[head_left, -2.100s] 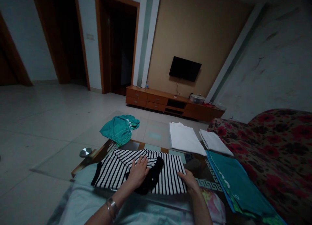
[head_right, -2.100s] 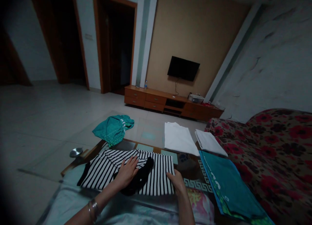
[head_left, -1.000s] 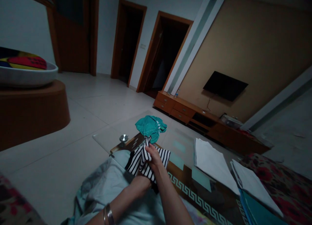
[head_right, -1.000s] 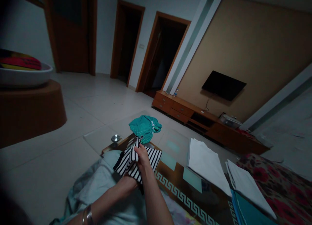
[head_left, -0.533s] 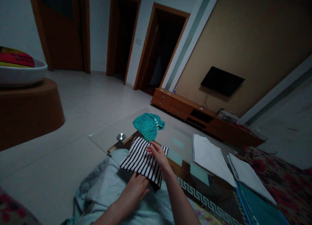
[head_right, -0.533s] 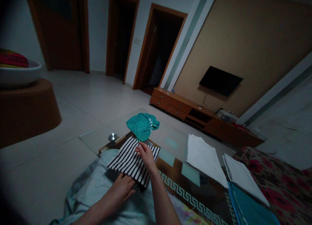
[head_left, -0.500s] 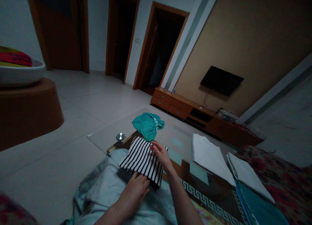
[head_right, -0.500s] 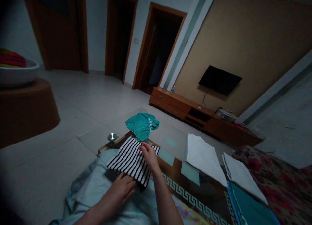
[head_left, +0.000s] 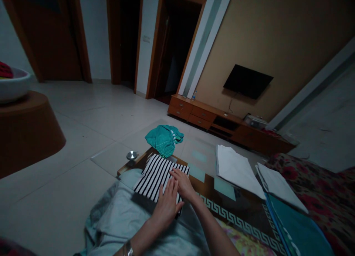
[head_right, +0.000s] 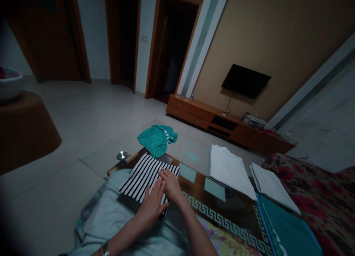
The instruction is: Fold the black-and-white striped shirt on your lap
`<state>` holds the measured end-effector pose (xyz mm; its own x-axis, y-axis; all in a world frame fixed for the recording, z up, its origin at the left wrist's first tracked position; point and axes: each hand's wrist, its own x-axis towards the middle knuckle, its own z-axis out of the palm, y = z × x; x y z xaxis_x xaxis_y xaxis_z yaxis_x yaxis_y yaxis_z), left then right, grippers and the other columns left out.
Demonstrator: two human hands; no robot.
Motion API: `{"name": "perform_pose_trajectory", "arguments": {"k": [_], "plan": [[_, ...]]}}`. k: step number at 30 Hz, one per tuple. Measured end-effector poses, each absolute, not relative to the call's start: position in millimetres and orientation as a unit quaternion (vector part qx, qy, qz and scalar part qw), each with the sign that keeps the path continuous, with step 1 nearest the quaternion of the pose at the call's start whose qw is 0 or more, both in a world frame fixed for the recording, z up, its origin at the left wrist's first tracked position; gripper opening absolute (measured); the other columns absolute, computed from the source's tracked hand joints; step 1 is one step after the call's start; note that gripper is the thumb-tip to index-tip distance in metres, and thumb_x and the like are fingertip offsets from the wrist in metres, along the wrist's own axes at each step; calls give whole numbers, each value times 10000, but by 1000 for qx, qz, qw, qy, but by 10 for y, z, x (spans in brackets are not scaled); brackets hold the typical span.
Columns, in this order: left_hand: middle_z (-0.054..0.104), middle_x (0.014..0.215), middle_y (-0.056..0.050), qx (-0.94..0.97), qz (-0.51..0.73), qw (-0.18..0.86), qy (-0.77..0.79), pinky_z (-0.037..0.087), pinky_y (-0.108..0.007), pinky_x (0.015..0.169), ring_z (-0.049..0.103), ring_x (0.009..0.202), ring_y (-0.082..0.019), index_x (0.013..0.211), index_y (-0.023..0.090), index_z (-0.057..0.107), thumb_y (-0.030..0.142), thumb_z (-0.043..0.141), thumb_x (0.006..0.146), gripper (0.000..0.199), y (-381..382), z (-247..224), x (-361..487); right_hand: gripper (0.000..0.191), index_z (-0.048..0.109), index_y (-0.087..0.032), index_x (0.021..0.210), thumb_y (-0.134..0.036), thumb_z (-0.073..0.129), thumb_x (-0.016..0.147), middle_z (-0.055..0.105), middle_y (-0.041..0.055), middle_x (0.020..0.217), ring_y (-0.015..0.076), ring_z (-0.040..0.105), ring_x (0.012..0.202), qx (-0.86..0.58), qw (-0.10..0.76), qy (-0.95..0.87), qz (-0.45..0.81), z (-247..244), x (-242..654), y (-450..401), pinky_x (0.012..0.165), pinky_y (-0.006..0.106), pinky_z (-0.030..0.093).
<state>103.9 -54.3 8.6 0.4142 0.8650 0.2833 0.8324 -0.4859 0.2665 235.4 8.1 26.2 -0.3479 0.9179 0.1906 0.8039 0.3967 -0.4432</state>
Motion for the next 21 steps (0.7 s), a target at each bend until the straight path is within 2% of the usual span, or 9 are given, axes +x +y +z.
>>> {"name": "perform_pose_trajectory", "arguments": {"k": [3,7,10,13,15,19,21], "plan": [[253,1518,-177,838,200,20,507,194,-568,1110,212,1409,-322,1475,122,251,413,431,879,687,-630,-20,1031,461,458,-256,1374,-223,412,917,418,61,1453,217,343,1354,-530,218,-810,127,228,2382,59,1086,442,288],[263,1521,-157,841,203,-4,502,205,-607,1083,221,1399,-351,1465,196,294,379,465,856,659,-679,-33,1015,390,533,-260,1308,-285,386,948,507,50,1384,210,396,1316,-540,237,-798,127,243,2400,179,1077,426,290],[269,1524,-132,850,185,2,493,206,-628,1067,248,1382,-373,1440,255,353,352,491,849,614,-680,-6,1015,376,565,-239,1270,-302,360,961,537,48,1356,220,396,1312,-594,236,-761,114,309,2432,342,1074,427,271],[293,1515,-127,853,169,-8,494,214,-640,1051,272,1366,-386,1426,252,382,313,483,852,586,-686,14,1029,342,609,-231,1208,-269,402,939,544,39,1349,195,402,1303,-681,241,-681,118,424,2531,442,1076,357,262],[311,1507,-127,849,168,-37,499,226,-634,1047,284,1362,-378,1415,241,402,285,468,854,567,-695,5,1038,332,634,-193,1166,-253,417,923,571,76,1311,193,445,1263,-738,252,-614,120,494,2637,410,1062,315,274],[333,1490,-158,837,200,-96,500,219,-608,1064,299,1361,-357,1384,171,451,299,430,869,531,-690,-92,1062,411,620,-56,1153,-267,342,937,609,225,1188,261,539,1159,-814,277,-501,99,495,2796,85,992,348,349],[359,1467,-190,831,226,-104,497,207,-598,1074,314,1356,-350,1356,115,481,325,392,882,526,-670,-164,1088,422,639,-55,1112,-325,368,934,646,229,1103,276,592,1085,-835,281,-461,109,438,2765,-115,923,344,405]]}}
